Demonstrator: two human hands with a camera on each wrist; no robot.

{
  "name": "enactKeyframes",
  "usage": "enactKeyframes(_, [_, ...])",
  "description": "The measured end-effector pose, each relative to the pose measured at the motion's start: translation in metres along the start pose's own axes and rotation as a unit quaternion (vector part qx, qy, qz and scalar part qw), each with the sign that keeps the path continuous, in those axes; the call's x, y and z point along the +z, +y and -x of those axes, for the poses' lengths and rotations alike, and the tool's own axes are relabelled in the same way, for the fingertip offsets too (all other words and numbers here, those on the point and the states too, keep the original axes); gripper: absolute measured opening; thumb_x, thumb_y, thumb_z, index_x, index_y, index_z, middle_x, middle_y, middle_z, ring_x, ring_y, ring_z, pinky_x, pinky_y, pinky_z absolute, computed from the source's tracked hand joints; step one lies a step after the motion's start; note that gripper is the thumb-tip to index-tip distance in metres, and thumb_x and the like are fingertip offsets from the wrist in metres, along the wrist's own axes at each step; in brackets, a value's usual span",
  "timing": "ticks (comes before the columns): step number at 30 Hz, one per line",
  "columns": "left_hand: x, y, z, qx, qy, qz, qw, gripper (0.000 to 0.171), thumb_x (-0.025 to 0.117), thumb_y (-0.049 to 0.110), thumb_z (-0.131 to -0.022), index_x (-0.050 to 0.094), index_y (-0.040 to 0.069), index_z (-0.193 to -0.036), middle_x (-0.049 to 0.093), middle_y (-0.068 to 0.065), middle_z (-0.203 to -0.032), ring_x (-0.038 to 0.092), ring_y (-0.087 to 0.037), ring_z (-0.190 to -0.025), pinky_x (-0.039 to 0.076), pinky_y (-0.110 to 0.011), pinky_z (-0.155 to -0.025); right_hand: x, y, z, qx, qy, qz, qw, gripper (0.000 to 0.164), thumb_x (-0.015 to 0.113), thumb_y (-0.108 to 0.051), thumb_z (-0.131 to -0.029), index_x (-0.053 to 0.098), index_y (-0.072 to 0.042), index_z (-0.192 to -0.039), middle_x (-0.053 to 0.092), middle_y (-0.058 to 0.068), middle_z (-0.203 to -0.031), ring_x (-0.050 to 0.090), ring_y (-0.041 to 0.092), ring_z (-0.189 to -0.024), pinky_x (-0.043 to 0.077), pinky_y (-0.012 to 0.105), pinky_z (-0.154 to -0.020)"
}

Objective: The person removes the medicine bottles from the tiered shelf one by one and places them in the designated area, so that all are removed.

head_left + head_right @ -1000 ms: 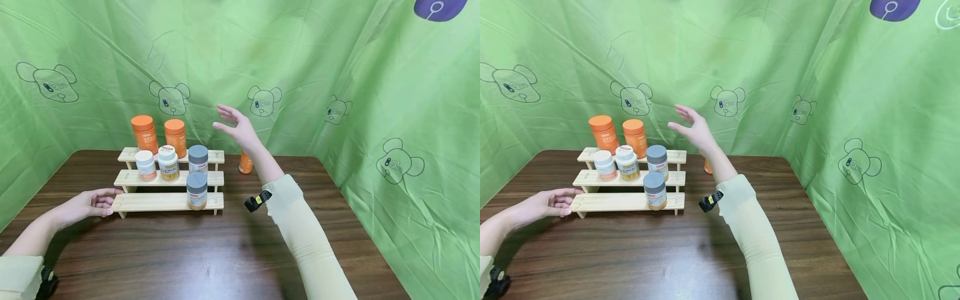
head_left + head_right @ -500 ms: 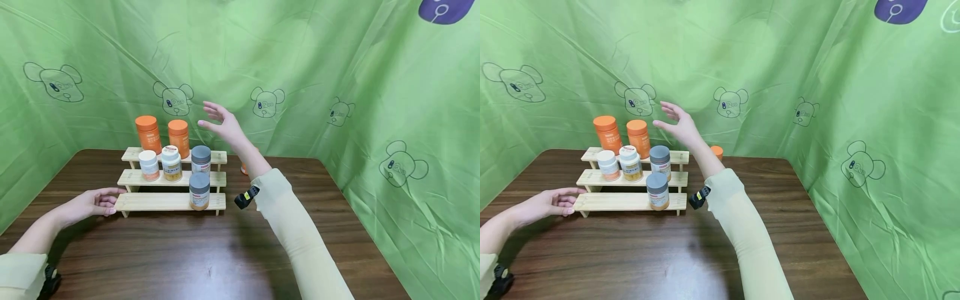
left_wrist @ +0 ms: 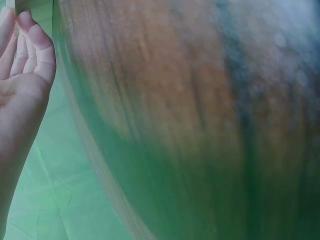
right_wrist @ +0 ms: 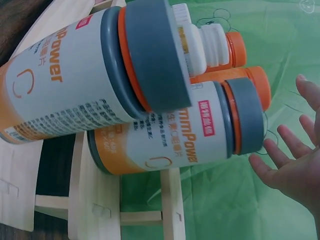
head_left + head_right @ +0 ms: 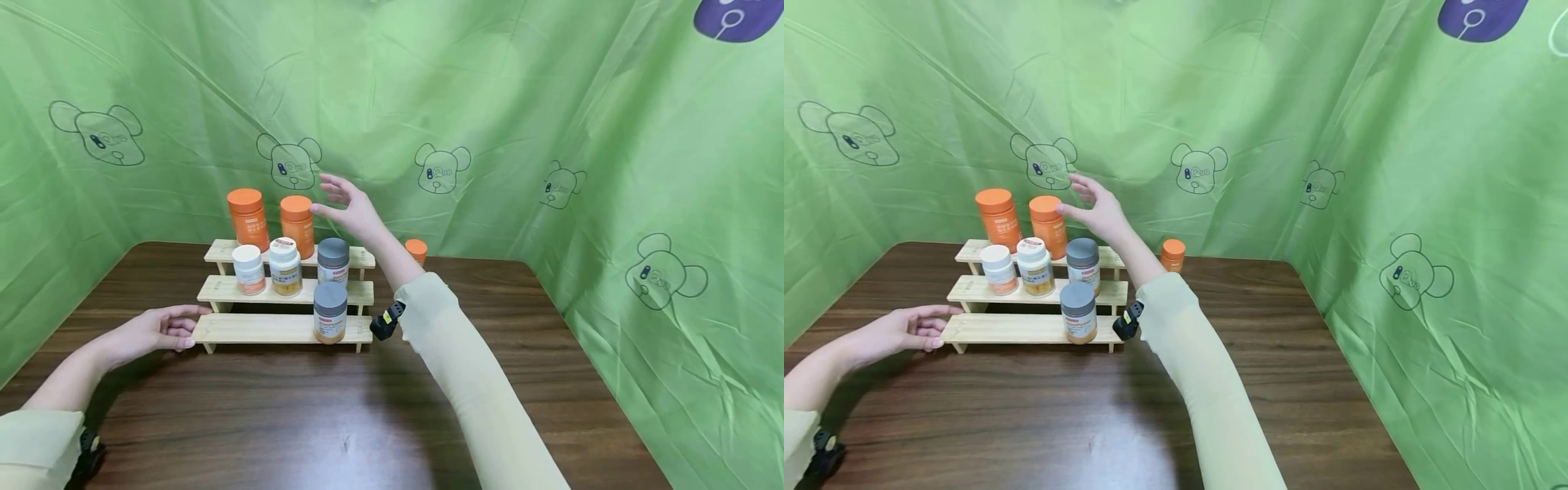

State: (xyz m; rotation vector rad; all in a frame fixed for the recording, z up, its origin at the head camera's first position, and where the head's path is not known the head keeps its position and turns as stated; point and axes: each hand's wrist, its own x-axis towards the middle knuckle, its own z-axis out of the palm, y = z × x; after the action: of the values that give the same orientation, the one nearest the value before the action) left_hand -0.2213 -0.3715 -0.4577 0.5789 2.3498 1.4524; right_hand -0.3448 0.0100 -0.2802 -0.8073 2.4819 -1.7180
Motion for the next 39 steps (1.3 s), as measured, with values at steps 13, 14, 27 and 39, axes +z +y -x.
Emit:
enactKeyframes(13, [0.000, 0.000, -0.001, 0.010, -0.007, 0.012, 0.9998, 0.059, 0.062, 0.004, -0.089, 0.034, -0.006, -0.139, 0.063, -0.006, -0.104, 0.063, -0.007, -0.088, 0.055, -0.029, -0.070, 0.017, 0.004, -0.009, 0.008, -0.044, 0.067, 0.997, 0.066, 0.072, -0.036, -0.083, 0.042, -0.027, -0.141, 0.050, -0.002, -0.137, 0.048, 0.020, -0.124, 0.042, 0.036, -0.101])
enactKeyframes(14, [0.000, 0.000, -0.001, 0.011, -0.008, 0.012, 0.9998, 0.059, 0.062, 0.004, -0.089, 0.034, -0.006, -0.139, 0.063, -0.006, -0.104, 0.063, -0.007, -0.088, 0.055, -0.028, -0.070, 0.018, 0.004, -0.010, 0.009, -0.046, 0.073, 0.996, 0.065, 0.072, -0.036, -0.083, 0.043, -0.027, -0.140, 0.051, -0.002, -0.137, 0.049, 0.020, -0.124, 0.042, 0.035, -0.101])
enactKeyframes(27, [0.001, 0.000, -0.001, 0.010, -0.009, 0.014, 0.9998, 0.058, 0.062, 0.004, -0.089, 0.034, -0.007, -0.139, 0.063, -0.006, -0.102, 0.063, -0.007, -0.085, 0.055, -0.028, -0.068, 0.024, 0.013, -0.015, -0.007, -0.062, 0.068, 0.996, 0.056, 0.070, -0.027, -0.086, 0.049, -0.017, -0.137, 0.053, -0.002, -0.135, 0.054, 0.017, -0.114, 0.046, 0.025, -0.092])
enactKeyframes(39, [0.001, 0.001, -0.001, 0.011, -0.012, 0.016, 0.9997, 0.058, 0.062, 0.003, -0.089, 0.034, -0.006, -0.139, 0.063, -0.007, -0.103, 0.063, -0.009, -0.085, 0.055, -0.030, -0.068, 0.026, 0.014, -0.016, 0.004, -0.055, 0.056, 0.997, 0.050, 0.069, -0.026, -0.087, 0.052, -0.019, -0.133, 0.056, -0.003, -0.129, 0.056, 0.014, -0.110, 0.048, 0.023, -0.086])
